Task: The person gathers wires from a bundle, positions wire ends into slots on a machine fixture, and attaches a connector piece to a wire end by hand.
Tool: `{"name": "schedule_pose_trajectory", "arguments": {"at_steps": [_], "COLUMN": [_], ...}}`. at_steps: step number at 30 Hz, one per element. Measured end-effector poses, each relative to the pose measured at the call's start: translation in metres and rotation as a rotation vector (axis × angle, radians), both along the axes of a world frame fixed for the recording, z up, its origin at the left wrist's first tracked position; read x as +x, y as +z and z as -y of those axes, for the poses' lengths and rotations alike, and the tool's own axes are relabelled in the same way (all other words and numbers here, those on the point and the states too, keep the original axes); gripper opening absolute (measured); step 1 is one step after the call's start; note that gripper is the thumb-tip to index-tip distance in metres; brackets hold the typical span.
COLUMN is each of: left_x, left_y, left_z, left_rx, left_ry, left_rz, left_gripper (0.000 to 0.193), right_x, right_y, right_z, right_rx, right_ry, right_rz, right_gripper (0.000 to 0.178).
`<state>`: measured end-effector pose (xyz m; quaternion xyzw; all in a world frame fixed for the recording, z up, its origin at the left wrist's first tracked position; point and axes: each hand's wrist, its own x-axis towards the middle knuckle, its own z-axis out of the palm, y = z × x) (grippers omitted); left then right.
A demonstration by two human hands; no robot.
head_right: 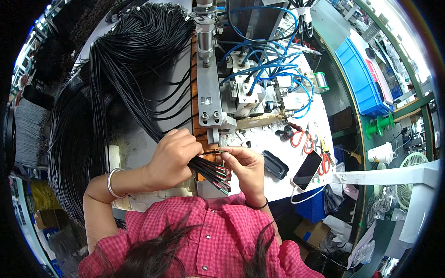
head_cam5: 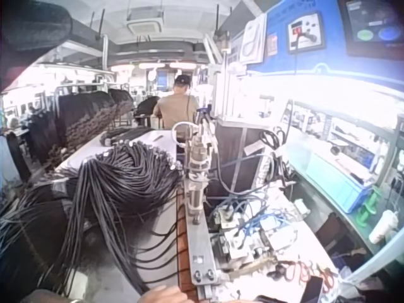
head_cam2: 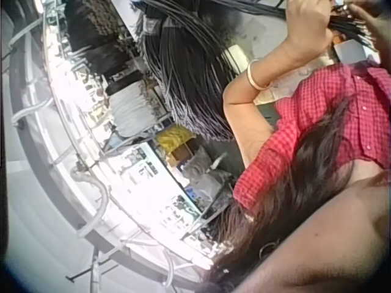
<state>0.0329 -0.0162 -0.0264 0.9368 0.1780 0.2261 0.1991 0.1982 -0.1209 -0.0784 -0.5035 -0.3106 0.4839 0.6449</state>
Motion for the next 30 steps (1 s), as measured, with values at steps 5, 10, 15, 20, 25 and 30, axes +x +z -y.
{"name": "schedule_pose_trajectory", "arguments": {"at_steps": [5,10,15,20,25,30], "left_x": [0.000,0.000,0.001,0.001,-0.002,-0.001], "left_y": [0.000,-0.005,-0.009,-0.010,-0.007,-0.013], "left_z": [0.001,0.001,0.003,0.002,0.004,0.003], "left_rx": [0.007,0.005,0.013,0.100,0.058,0.174], "left_ry": [-0.017,-0.034,-0.098,-0.087,-0.068,-0.114], "left_rz": [0.006,-0.039,-0.032,-0.023,-0.097,-0.158], "left_gripper": [0.013,0.013,0.013,0.016,0.016,0.012], "right_x": [0.013,0.002,0.008,0.015,0.022,0.025], "right_y": [-0.008,0.003,-0.005,-0.015,-0.014,-0.011], "right_z": [0.002,0.000,0.000,-0.004,-0.008,-0.007], "right_rx": [-0.009,-0.016,-0.038,-0.132,-0.220,-0.304], "right_ry": [0.245,0.048,0.077,0.102,0.242,0.271], "right_rz": [-0.211,0.055,-0.003,0.090,0.012,0.029], "right_gripper": [0.011,0.009,0.009,0.013,0.016,0.014]}}
